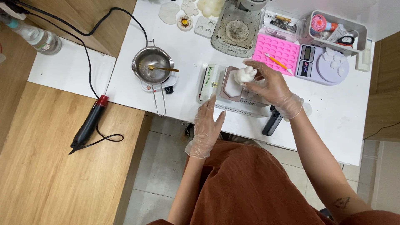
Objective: Cleaning and preparing wax candle pieces by hand and with tools on a workshop bench.
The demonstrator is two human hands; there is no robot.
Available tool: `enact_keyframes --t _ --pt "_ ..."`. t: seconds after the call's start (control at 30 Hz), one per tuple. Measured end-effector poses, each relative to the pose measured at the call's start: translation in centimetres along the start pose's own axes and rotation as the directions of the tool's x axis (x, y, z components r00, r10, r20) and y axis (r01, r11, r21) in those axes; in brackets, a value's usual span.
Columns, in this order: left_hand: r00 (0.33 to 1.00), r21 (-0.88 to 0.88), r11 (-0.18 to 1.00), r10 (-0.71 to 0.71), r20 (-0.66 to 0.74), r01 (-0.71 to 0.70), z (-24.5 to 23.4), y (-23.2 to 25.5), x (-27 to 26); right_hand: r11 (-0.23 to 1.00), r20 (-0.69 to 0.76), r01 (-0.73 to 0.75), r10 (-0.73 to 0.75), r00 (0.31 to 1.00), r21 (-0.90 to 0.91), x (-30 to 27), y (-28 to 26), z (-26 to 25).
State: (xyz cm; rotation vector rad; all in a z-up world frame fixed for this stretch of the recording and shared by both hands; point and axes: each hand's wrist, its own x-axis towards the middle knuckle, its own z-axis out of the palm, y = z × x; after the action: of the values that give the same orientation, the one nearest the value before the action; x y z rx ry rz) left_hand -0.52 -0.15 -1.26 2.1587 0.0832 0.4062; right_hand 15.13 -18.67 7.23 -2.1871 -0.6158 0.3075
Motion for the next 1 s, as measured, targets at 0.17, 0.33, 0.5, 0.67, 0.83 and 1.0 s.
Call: enact_keyframes --t 0.17,0.33,0.5,0.67,0.83,1.0 --pt "1.000 -0.017 1.000 -0.002 0.003 0.002 0.0 0.0 -0.1 0.997 -0.009 -0.011 0.010 1.000 -0.076 0.1 0.3 0.1" --pt "1.000 -0.021 1.000 -0.022 0.012 0.022 -0.3 0.3 0.1 1.000 -0.007 0.024 -0.024 1.000 -0.019 0.0 1.6 0.3" --pt "0.999 -0.026 0.999 -0.026 0.020 0.026 -0.3 0.3 0.1 0.999 -0.028 -0.046 0.045 0.999 -0.015 0.1 2.3 0.6" --pt "1.000 -0.014 1.000 0.005 0.006 -0.005 -0.1 0.1 0.0 0.999 -0.075 -0.023 0.020 0.997 -0.038 0.3 2.1 0.6" --pt "1.000 -0.014 1.000 -0.011 0.018 0.011 -0.3 0.3 0.1 0.999 -0.071 -0.033 0.034 0.997 0.026 0.2 1.2 0.5" --pt "1.000 -0.021 1.000 0.004 0.005 -0.004 -0.3 0.3 0.0 1.000 -0.085 -0.010 0.012 0.996 0.027 0.3 1.5 0.5"
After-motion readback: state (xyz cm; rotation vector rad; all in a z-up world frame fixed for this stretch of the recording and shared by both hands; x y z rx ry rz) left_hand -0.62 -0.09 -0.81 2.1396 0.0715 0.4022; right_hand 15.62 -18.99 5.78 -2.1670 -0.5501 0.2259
